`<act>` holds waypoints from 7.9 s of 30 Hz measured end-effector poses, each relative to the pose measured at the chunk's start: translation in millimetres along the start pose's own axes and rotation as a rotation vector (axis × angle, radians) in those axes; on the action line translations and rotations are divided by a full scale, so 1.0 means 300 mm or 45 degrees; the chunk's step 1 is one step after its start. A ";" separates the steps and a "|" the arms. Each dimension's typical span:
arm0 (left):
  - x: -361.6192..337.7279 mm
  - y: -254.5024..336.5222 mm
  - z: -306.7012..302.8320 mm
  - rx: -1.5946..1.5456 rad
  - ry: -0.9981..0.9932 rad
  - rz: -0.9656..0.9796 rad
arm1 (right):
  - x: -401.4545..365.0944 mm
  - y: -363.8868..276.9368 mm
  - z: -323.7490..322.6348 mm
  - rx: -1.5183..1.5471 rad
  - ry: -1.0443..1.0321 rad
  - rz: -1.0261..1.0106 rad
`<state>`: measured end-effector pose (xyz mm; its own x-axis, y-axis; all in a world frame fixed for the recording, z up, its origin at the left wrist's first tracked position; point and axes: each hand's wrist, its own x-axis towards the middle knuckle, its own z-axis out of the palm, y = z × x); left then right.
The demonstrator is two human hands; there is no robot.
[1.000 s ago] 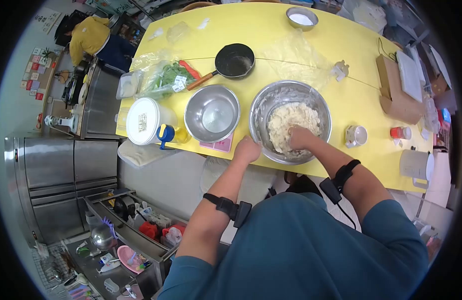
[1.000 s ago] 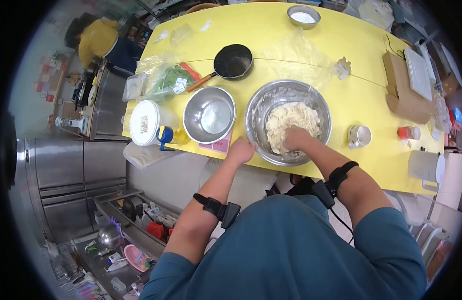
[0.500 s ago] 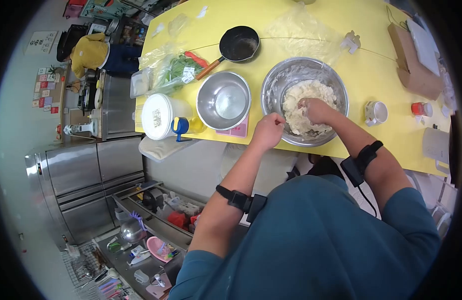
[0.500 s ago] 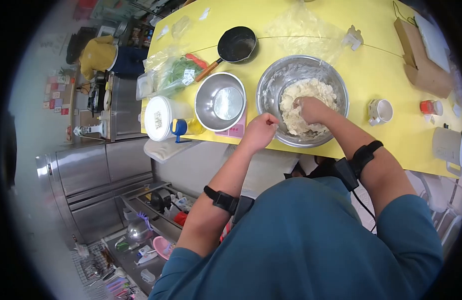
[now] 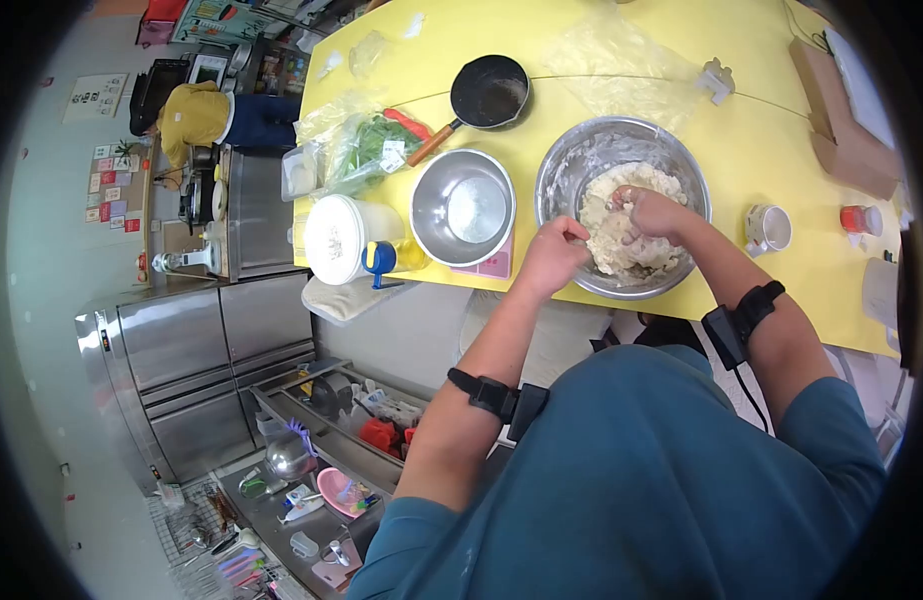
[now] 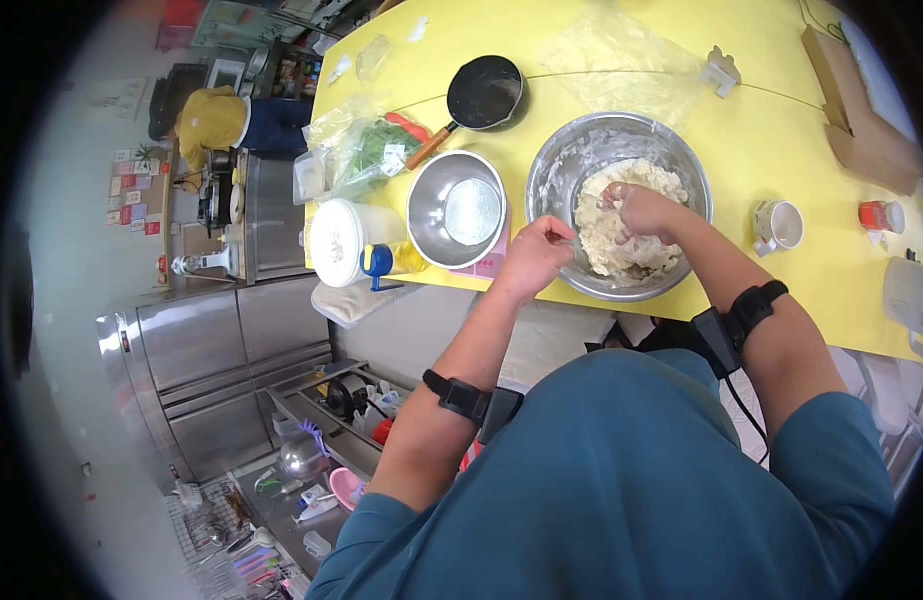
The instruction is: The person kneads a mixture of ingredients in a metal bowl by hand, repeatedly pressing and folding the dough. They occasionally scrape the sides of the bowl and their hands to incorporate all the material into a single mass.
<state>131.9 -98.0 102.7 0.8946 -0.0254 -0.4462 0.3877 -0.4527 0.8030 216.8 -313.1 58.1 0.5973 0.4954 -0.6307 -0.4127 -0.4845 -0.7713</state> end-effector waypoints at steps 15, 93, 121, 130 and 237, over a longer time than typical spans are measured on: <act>0.064 0.036 0.047 -0.782 -0.113 -0.022 | 0.006 -0.006 -0.035 0.382 0.153 0.142; -0.014 -0.296 0.131 -0.216 0.083 -0.619 | 0.295 -0.147 -0.239 -1.199 -0.226 -0.271; 0.023 -0.226 0.084 -0.086 0.137 -0.450 | -0.073 0.041 0.067 -1.693 -0.457 -0.587; 0.040 -0.273 0.086 -0.257 0.015 -0.396 | 0.195 0.026 0.071 -1.844 -0.498 -0.162; 0.031 -0.262 0.085 -0.099 -0.014 -0.467 | 0.118 0.007 -0.056 -0.783 -0.072 0.120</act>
<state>104.0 -85.2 25.3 0.6909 0.1162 -0.7135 0.6980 -0.3643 0.6165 248.6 -308.8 35.7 0.5334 0.4594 -0.7102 0.0198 -0.8462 -0.5325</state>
